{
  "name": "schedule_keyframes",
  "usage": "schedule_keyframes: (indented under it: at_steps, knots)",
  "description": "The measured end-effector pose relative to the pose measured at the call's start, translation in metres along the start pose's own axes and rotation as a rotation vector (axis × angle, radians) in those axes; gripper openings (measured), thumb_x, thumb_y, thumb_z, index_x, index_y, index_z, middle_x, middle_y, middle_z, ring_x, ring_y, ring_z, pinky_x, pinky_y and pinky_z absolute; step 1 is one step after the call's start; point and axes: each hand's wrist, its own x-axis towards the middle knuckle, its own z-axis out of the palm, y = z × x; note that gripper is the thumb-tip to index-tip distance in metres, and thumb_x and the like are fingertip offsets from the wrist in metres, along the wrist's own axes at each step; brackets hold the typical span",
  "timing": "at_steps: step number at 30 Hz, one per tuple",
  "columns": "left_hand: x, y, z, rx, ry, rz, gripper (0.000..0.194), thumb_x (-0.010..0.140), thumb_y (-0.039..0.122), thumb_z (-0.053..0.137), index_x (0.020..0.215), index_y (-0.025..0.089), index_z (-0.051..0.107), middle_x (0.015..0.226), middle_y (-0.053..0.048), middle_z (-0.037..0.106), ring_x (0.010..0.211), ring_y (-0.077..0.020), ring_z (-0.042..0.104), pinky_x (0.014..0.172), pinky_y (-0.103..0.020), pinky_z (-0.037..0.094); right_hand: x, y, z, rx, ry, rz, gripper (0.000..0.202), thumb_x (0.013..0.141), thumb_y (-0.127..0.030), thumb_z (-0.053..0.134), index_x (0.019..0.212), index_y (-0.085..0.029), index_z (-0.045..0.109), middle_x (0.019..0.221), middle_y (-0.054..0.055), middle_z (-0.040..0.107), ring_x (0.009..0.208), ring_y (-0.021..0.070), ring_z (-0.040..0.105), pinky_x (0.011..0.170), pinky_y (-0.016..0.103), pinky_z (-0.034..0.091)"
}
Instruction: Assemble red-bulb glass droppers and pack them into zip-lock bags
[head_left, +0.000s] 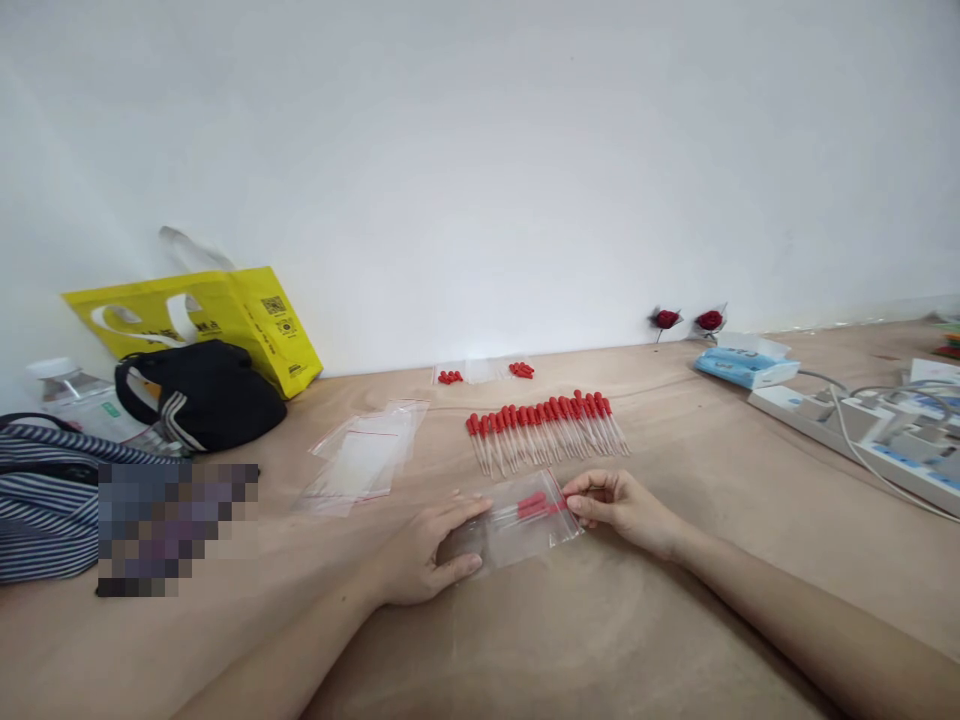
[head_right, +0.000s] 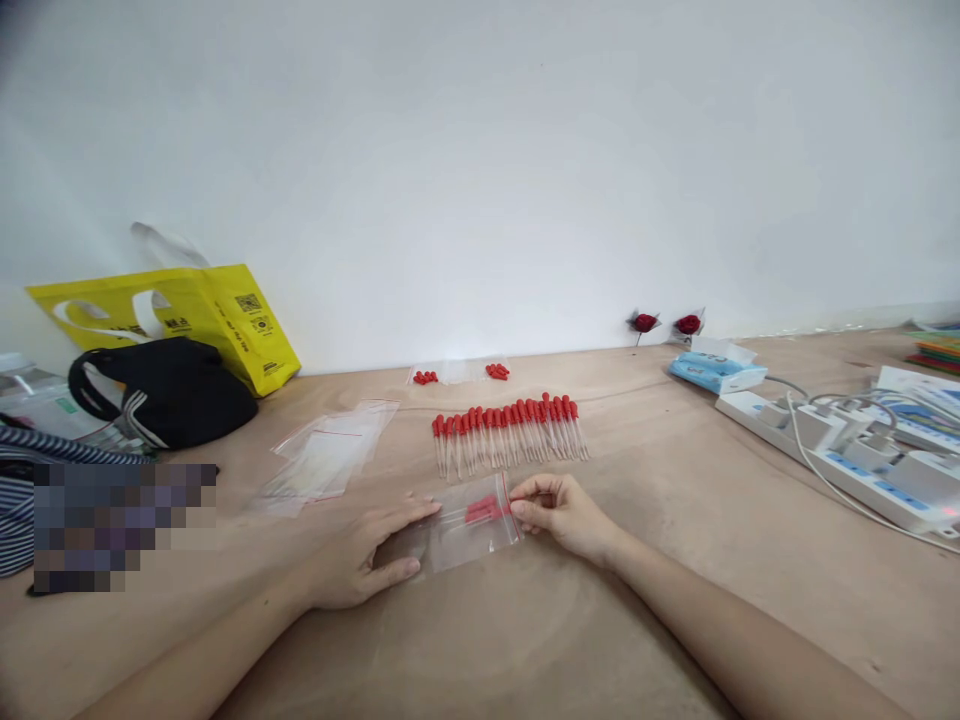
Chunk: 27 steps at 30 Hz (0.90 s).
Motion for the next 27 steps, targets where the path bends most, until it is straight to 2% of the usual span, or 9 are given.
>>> schedule_keyframes:
  at_steps: [6,11,13,17,19,21,24,26,27]
  knots:
    - [0.0,0.002,0.0,0.009,-0.012,-0.009,0.053,0.08,0.037,0.05,0.13,0.026,0.034,0.133,-0.006,0.04,0.124,-0.028,0.032,0.098,-0.047,0.03,0.001,0.001,-0.003,-0.206,-0.13,-0.02,0.036,0.059,-0.037,0.071,0.086,-0.014,0.066,0.053,-0.003,0.056,0.045,0.0053,0.045,0.044,0.018,0.036]
    - [0.0,0.005,-0.002,0.007,-0.02,-0.011,0.053,0.08,0.038,0.049,0.13,0.026,0.034,0.133,-0.006,0.04,0.123,-0.0273,0.033,0.099,-0.047,0.029,0.007,0.001,0.008,-0.342,-0.149,-0.065,0.03,0.061,-0.039,0.068,0.08,-0.014,0.068,0.05,-0.003,0.055,0.04,0.0044,0.039,0.038,0.017,0.031]
    - [0.0,0.006,-0.003,-0.003,-0.012,-0.006,0.053,0.08,0.039,0.05,0.129,0.026,0.035,0.134,-0.006,0.04,0.123,-0.0277,0.032,0.099,-0.047,0.029,0.011,0.003,0.012,-0.363,-0.122,-0.109,0.027,0.065,-0.039,0.064,0.077,-0.014,0.068,0.057,0.0,0.059,0.043,0.0052,0.042,0.039,0.017,0.032]
    - [0.001,0.005,-0.003,-0.028,0.008,0.012,0.054,0.079,0.04,0.051,0.129,0.026,0.035,0.135,-0.005,0.039,0.123,-0.0275,0.033,0.099,-0.047,0.029,0.017,0.006,0.016,-0.478,0.086,-0.198,0.022,0.068,-0.034,0.062,0.072,-0.013,0.066,0.063,0.003,0.064,0.05,0.0089,0.05,0.045,0.02,0.038]
    - [0.001,0.004,-0.002,-0.043,0.017,0.015,0.054,0.079,0.04,0.052,0.129,0.027,0.036,0.134,-0.005,0.039,0.123,-0.0274,0.034,0.1,-0.046,0.029,0.017,0.006,0.017,-0.49,0.078,-0.223,0.022,0.069,-0.034,0.06,0.074,-0.014,0.067,0.069,0.005,0.066,0.056,0.0112,0.054,0.05,0.021,0.041]
    - [0.0,0.004,-0.002,-0.05,0.015,0.0,0.054,0.078,0.041,0.052,0.128,0.028,0.036,0.134,-0.004,0.039,0.123,-0.0279,0.033,0.099,-0.047,0.029,0.015,0.005,0.016,-0.482,-0.013,-0.233,0.023,0.073,-0.034,0.056,0.077,-0.015,0.068,0.071,0.004,0.066,0.06,0.0117,0.055,0.053,0.022,0.043]
    - [0.0,0.004,-0.003,-0.034,0.004,0.012,0.053,0.079,0.039,0.051,0.128,0.027,0.036,0.133,-0.004,0.04,0.123,-0.0266,0.034,0.1,-0.046,0.028,0.018,-0.001,0.005,-0.524,-0.097,-0.161,0.025,0.074,-0.035,0.053,0.078,-0.016,0.068,0.065,0.002,0.065,0.049,0.0091,0.05,0.044,0.02,0.039]
    - [0.001,0.005,-0.003,-0.022,0.0,0.039,0.05,0.08,0.036,0.05,0.128,0.026,0.038,0.133,-0.004,0.041,0.123,-0.0251,0.035,0.102,-0.046,0.026,0.027,-0.008,-0.009,-0.594,-0.014,-0.111,0.024,0.073,-0.033,0.054,0.079,-0.014,0.068,0.064,0.002,0.064,0.045,0.0088,0.049,0.041,0.02,0.037]
    - [0.001,0.005,-0.004,-0.017,0.0,0.046,0.049,0.081,0.035,0.05,0.127,0.025,0.038,0.133,-0.005,0.041,0.123,-0.0248,0.035,0.102,-0.046,0.026,0.034,-0.012,-0.017,-0.654,0.08,-0.114,0.023,0.072,-0.031,0.054,0.08,-0.014,0.068,0.065,0.003,0.065,0.048,0.0096,0.051,0.043,0.02,0.039]
